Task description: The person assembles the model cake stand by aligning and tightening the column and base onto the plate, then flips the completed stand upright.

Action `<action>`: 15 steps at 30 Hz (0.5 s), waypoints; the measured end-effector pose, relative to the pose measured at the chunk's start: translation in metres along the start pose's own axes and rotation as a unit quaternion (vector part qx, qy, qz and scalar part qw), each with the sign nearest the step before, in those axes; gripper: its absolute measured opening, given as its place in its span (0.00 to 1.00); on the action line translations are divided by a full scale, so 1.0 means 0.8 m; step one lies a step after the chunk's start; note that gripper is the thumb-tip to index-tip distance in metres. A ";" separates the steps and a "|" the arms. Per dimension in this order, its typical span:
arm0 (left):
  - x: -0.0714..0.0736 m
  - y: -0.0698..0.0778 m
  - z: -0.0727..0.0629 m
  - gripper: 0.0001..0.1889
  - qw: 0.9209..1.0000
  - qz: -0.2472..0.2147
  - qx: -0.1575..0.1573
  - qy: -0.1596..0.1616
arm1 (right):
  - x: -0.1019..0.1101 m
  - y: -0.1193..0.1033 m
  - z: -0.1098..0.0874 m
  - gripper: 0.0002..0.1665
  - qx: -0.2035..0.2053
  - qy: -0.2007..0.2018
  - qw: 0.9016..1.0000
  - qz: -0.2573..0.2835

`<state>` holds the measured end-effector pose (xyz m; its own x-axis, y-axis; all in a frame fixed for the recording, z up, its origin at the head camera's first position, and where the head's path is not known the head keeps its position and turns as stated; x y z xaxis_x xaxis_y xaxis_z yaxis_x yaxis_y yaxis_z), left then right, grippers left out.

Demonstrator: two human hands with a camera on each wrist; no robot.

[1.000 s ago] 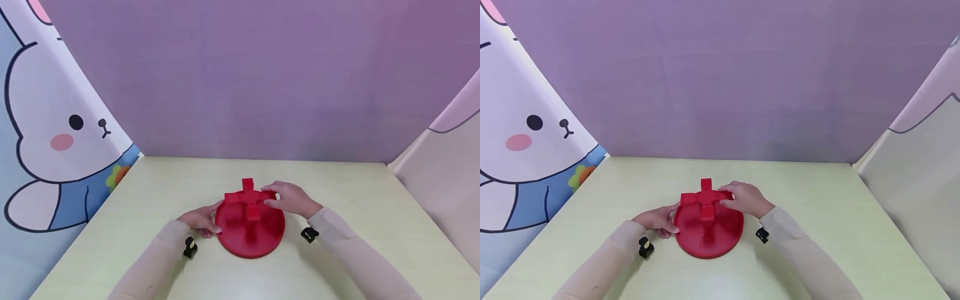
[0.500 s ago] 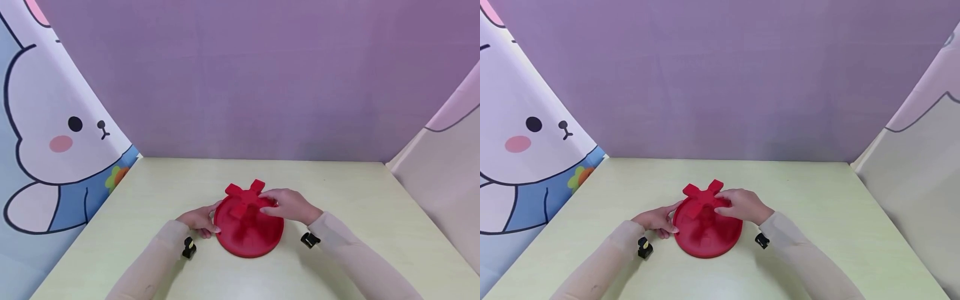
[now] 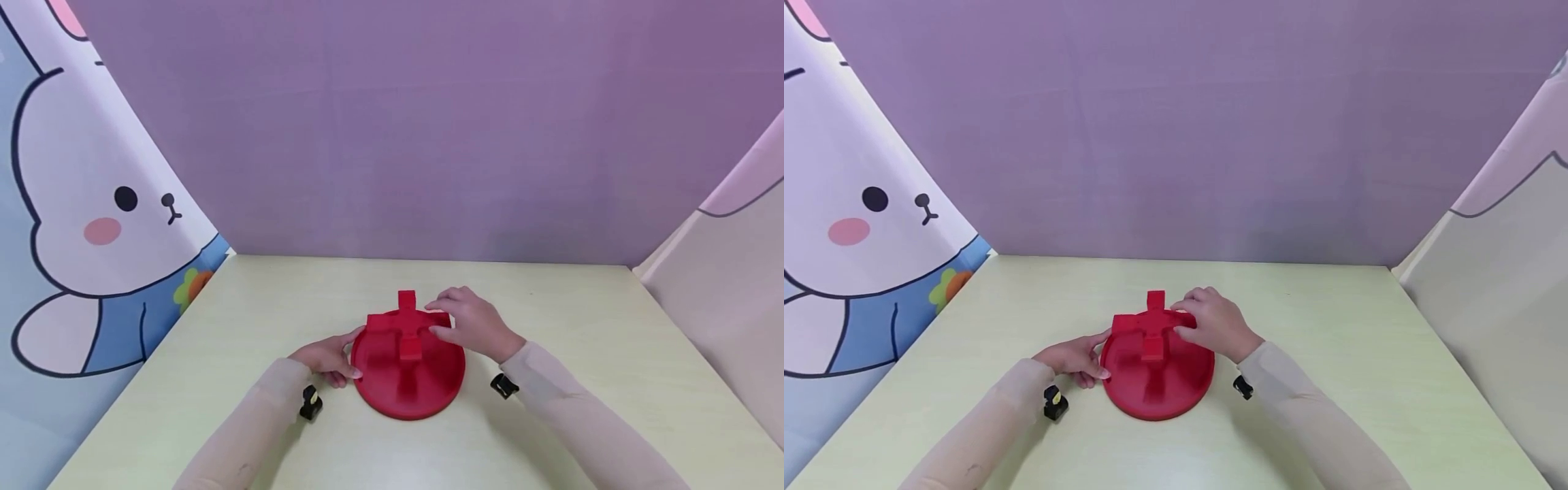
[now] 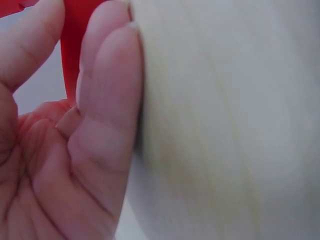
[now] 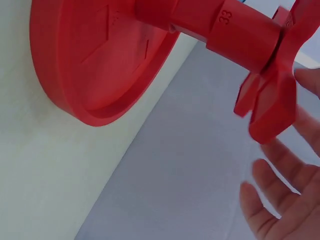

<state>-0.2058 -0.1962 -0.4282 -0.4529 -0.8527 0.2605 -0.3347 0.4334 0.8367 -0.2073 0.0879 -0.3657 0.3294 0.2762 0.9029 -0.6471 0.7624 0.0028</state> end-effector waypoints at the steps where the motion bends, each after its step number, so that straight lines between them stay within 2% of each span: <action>1: 0.000 0.000 0.000 0.50 1.000 -0.001 0.000 0.001 | -0.002 0.000 0.000 0.22 0.002 -0.011 1.000 -0.007; 5: -0.001 0.000 0.002 0.50 1.000 -0.003 0.005 0.006 | -0.004 0.000 -0.002 0.22 0.000 -0.045 0.999 -0.002; 10: -0.001 0.000 0.003 0.50 1.000 -0.006 0.014 0.015 | -0.002 -0.004 -0.005 0.22 -0.019 -0.062 0.998 0.015; 15: -0.001 0.000 0.000 0.50 1.000 -0.011 0.007 0.007 | -0.001 -0.010 -0.006 0.23 -0.021 -0.072 0.997 0.022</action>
Point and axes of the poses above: each hand's wrist, its own z-axis towards the middle knuckle, its own x-axis out of the back of the hand, y = z × x, the point moved 1 cm from there along z, towards the middle knuckle, and after that the axes turned 15 degrees about -z, right-handed, at the moved point
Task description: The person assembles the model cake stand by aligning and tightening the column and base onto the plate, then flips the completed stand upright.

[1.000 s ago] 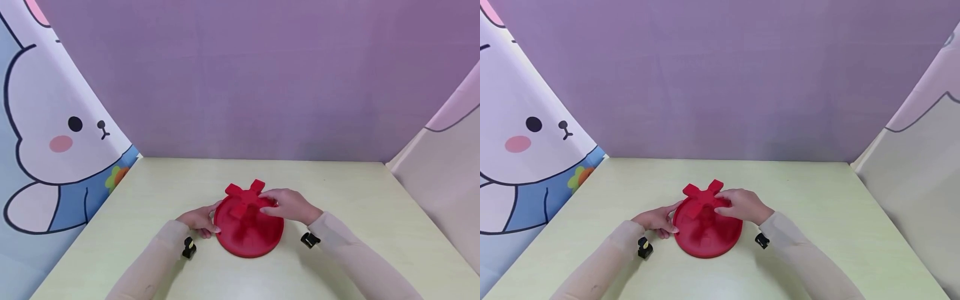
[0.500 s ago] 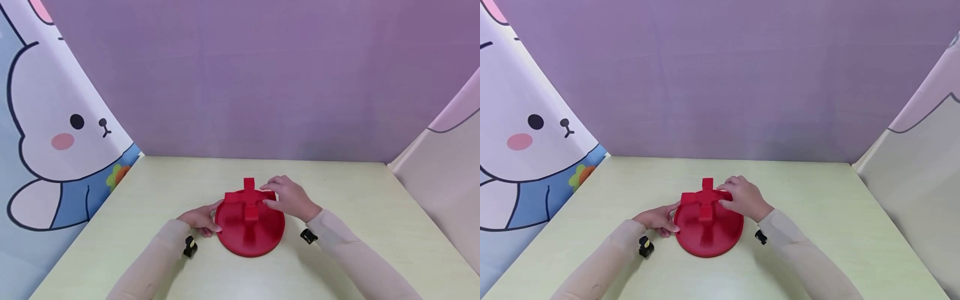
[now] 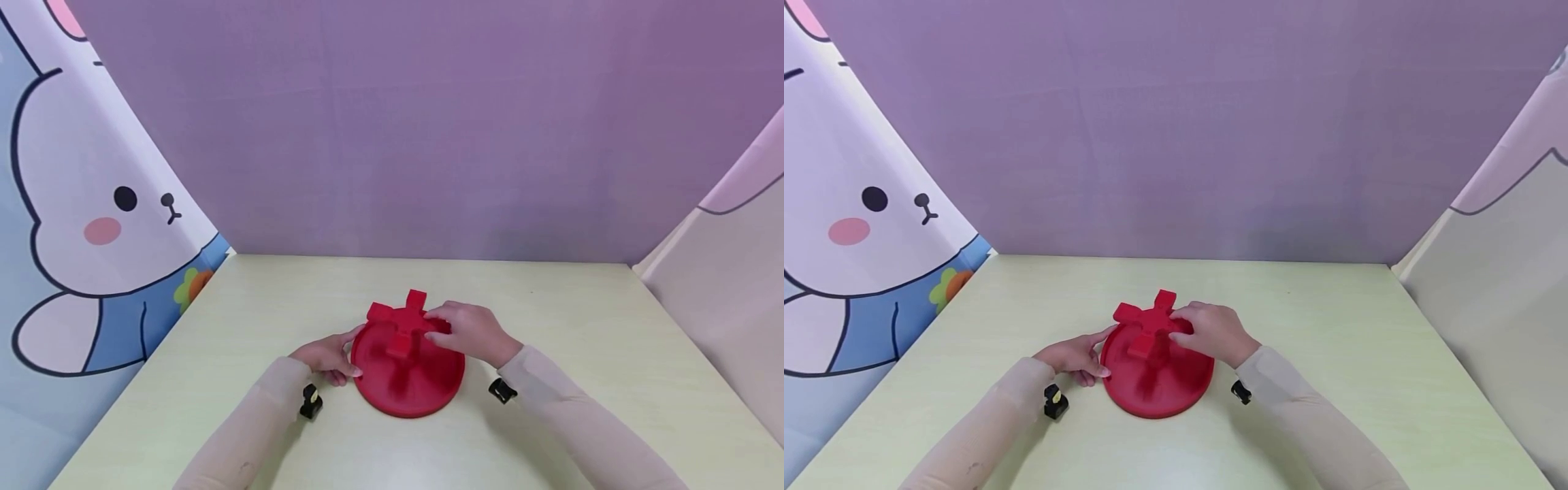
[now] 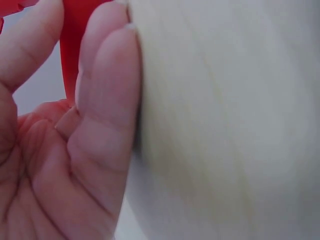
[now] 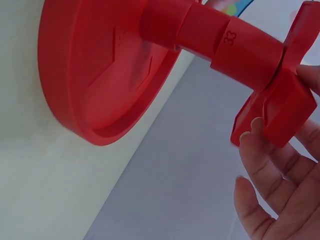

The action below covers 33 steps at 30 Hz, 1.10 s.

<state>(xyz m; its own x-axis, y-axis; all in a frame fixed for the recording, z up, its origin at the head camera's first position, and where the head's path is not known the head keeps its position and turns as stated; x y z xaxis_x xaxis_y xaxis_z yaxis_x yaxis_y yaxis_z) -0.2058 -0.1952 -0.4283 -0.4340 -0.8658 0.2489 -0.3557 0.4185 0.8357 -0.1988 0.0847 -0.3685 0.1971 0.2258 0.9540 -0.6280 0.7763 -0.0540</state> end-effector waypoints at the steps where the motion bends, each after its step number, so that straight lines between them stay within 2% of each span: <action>1: 0.000 0.000 0.000 0.50 1.000 -0.002 -0.001 -0.002 | 0.000 -0.001 0.000 0.24 0.000 -0.002 1.000 0.003; 7: 0.000 -0.002 0.000 0.50 1.000 -0.004 -0.002 0.000 | 0.000 -0.006 -0.002 0.25 0.012 -0.008 1.000 0.018; 12: -0.003 -0.007 0.001 0.50 1.000 0.003 0.006 0.008 | -0.003 -0.007 -0.007 0.18 0.019 -0.003 0.999 0.045; 15: -0.004 -0.010 0.001 0.49 1.000 0.001 0.001 0.002 | -0.005 -0.007 -0.008 0.14 0.035 0.015 0.998 0.050; 21: -0.004 -0.007 0.002 0.49 1.000 0.006 -0.001 0.000 | -0.004 -0.004 -0.004 0.14 0.075 0.063 0.995 0.017; 28: -0.002 -0.004 0.002 0.50 1.000 0.013 -0.004 0.000 | 0.000 0.000 0.000 0.18 0.081 0.031 0.996 -0.013; 33: 0.000 -0.003 0.004 0.50 1.000 0.014 -0.006 -0.002 | 0.000 0.002 0.000 0.18 0.089 0.035 0.995 -0.019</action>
Point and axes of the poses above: each hand's wrist, its own z-axis towards the middle knuckle, its own x-axis out of the back of the hand, y = z × x, the point moved 1 cm from there along z, towards the middle knuckle, and after that the axes turned 15 degrees about -z, right-handed, at the moved point
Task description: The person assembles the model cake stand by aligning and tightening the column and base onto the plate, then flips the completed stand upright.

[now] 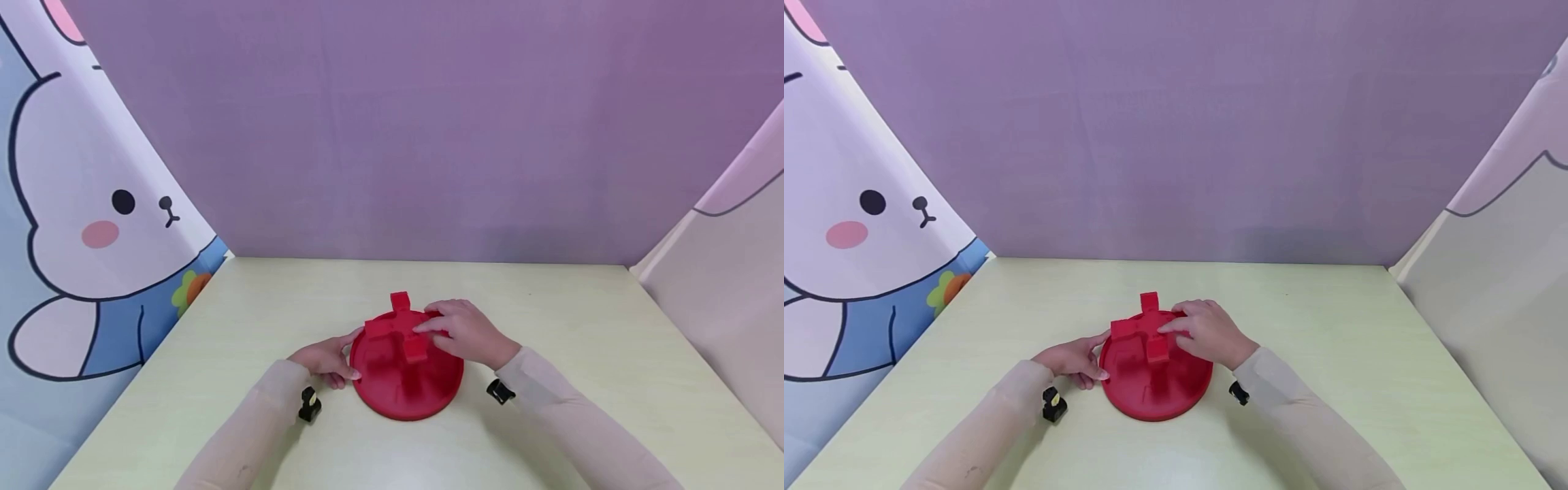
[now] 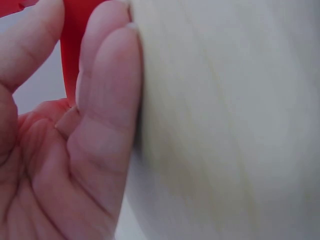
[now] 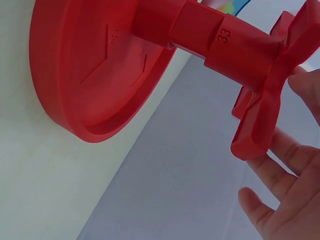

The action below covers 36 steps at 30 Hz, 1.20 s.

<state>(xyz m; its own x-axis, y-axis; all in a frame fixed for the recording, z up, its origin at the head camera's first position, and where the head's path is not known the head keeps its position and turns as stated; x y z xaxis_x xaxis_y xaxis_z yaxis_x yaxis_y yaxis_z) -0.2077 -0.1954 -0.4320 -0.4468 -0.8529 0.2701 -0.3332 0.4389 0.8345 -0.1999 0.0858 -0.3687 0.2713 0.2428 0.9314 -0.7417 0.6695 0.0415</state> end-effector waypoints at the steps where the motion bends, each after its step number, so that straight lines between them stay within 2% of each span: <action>1: 0.000 -0.001 0.001 0.50 1.000 0.000 0.000 0.000 | 0.000 0.000 0.000 0.17 0.002 0.003 1.000 0.001; 17: 0.003 -0.004 0.002 0.50 1.000 -0.012 0.006 -0.007 | -0.003 -0.008 -0.001 0.18 0.018 0.018 1.000 0.006; 25: 0.002 -0.002 0.002 0.49 1.000 -0.003 0.007 0.000 | -0.003 -0.013 0.001 0.19 0.014 -0.021 0.998 0.052; 27: 0.002 -0.002 0.001 0.49 1.000 -0.003 0.008 -0.002 | -0.004 -0.013 0.002 0.17 0.017 0.002 0.999 0.044; 32: 0.003 0.000 0.002 0.49 1.000 -0.010 0.012 -0.003 | -0.006 -0.007 0.006 0.18 0.015 0.090 0.996 0.004; 34: 0.004 -0.001 0.003 0.49 1.000 -0.010 0.010 -0.006 | -0.006 -0.004 0.008 0.21 0.002 0.095 0.995 -0.004; 36: 0.003 -0.001 0.004 0.49 1.000 -0.011 0.011 -0.009 | -0.007 -0.001 0.010 0.23 -0.011 0.078 0.997 -0.005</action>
Point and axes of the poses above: each hand's wrist, its own z-axis towards the middle knuckle, its own x-axis out of the back of the hand, y = z × x, the point moved 1 cm from there along z, towards the middle knuckle, and after that the axes turned 15 degrees about -z, right-handed, at the moved point
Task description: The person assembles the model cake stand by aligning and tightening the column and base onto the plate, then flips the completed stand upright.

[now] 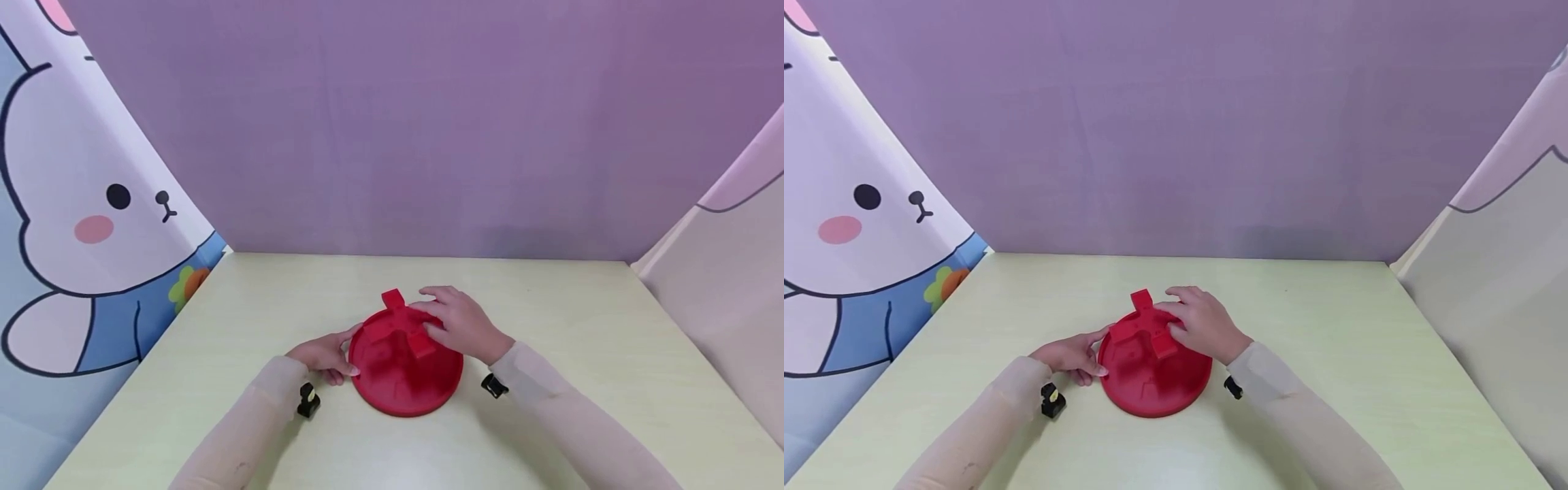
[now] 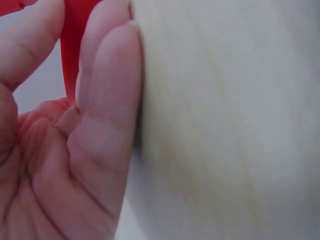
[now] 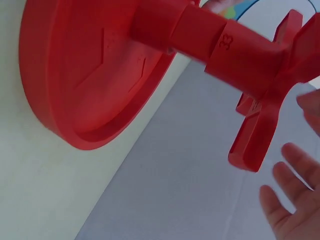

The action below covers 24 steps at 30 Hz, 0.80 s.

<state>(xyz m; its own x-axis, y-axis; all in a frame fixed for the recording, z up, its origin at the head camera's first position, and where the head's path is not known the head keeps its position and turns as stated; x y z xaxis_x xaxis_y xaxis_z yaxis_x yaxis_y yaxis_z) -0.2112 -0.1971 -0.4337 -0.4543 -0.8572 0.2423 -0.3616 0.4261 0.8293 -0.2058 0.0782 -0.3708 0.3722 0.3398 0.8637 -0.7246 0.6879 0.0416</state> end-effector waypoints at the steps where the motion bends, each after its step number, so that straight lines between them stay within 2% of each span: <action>1: 0.000 0.000 0.001 0.49 1.000 0.000 0.000 -0.001 | -0.001 0.001 0.001 0.24 -0.005 -0.013 1.000 -0.002; 6: -0.002 -0.001 0.000 0.49 1.000 0.000 0.002 0.000 | -0.002 0.001 0.001 0.26 -0.012 -0.059 0.998 -0.012; 14: -0.003 -0.001 0.001 0.49 1.000 0.000 0.000 0.000 | -0.005 0.000 -0.001 0.22 -0.031 -0.074 0.996 -0.029; 19: -0.002 -0.002 -0.001 0.50 1.000 0.002 0.000 0.001 | -0.007 -0.001 -0.002 0.20 -0.033 -0.067 0.997 -0.030; 24: -0.001 -0.003 0.000 0.50 1.000 0.001 -0.007 -0.004 | -0.007 -0.004 -0.003 0.21 -0.049 -0.076 0.996 -0.026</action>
<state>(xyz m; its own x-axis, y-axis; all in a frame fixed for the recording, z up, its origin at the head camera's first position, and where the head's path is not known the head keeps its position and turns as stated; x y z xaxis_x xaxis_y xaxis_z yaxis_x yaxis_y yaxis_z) -0.2098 -0.1976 -0.4360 -0.4614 -0.8540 0.2402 -0.3497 0.4239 0.8354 -0.2042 0.0757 -0.3775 0.3105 0.2066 0.9279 -0.6444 0.7634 0.0456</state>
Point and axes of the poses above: each hand's wrist, its own z-axis towards the middle knuckle, its own x-axis out of the back of the hand, y = z × x, the point moved 1 cm from there along z, towards the middle knuckle, and after that the axes turned 15 degrees about -z, right-handed, at the moved point
